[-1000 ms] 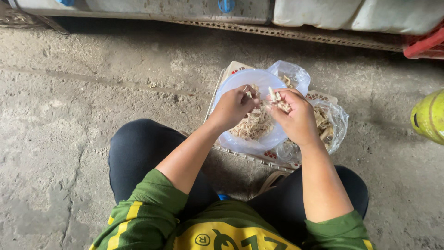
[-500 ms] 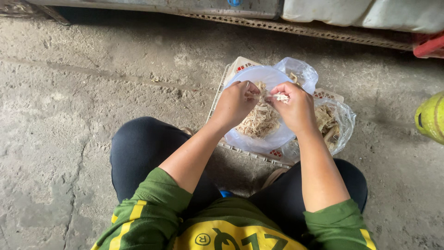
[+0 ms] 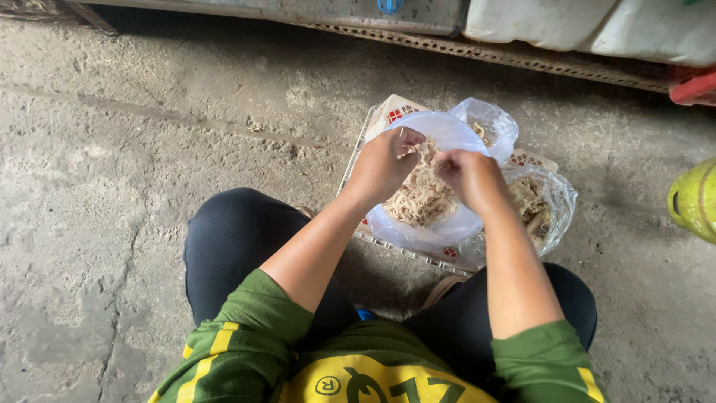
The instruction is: The person sits on the floor and uses both hands to tear dried mushroom pieces into smaller shreds, placing them into a white bowl. The person repeatedly picks up mushroom pieces from a plastic bag and shreds them by hand.
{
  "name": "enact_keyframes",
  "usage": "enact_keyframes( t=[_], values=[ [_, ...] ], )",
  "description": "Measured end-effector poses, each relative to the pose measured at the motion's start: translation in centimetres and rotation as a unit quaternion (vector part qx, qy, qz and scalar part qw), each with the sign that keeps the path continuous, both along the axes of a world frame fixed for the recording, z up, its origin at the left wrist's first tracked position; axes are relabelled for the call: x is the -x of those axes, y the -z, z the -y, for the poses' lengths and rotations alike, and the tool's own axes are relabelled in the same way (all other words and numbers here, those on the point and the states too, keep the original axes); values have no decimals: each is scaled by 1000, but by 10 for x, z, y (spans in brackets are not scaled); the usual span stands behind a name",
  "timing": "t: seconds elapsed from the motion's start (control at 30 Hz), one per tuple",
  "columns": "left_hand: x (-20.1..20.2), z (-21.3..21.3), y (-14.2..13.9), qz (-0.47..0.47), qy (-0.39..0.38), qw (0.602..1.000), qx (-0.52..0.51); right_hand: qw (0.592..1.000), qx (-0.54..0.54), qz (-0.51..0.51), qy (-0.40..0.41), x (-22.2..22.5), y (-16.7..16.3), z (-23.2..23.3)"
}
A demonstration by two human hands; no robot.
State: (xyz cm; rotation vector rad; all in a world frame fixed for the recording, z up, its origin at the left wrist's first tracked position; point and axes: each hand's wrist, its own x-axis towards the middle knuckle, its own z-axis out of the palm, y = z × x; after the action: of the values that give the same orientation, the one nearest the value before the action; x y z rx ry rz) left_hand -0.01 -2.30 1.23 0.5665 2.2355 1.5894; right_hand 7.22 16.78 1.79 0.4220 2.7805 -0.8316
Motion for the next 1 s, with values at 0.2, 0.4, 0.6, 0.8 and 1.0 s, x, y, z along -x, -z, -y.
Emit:
enact_keyframes(
  t=[0.2,0.4,0.6,0.8,1.0],
  values=[
    [-3,-9,5,147,82,982,-82,951,277,-132,38,-12,-28,-4],
    [-5,-11,-1,123,85,977,-150,976,155,-146,45,-24,-56,17],
    [-9,-9,-16,106,81,986,-105,965,164,-195,56,-22,-59,23],
    [-5,-1,-21,6,50,997,-50,962,182,-198,42,-25,-54,5],
    [-2,3,-24,28,64,994,-85,929,309,-189,71,-28,-48,-10]
  ],
)
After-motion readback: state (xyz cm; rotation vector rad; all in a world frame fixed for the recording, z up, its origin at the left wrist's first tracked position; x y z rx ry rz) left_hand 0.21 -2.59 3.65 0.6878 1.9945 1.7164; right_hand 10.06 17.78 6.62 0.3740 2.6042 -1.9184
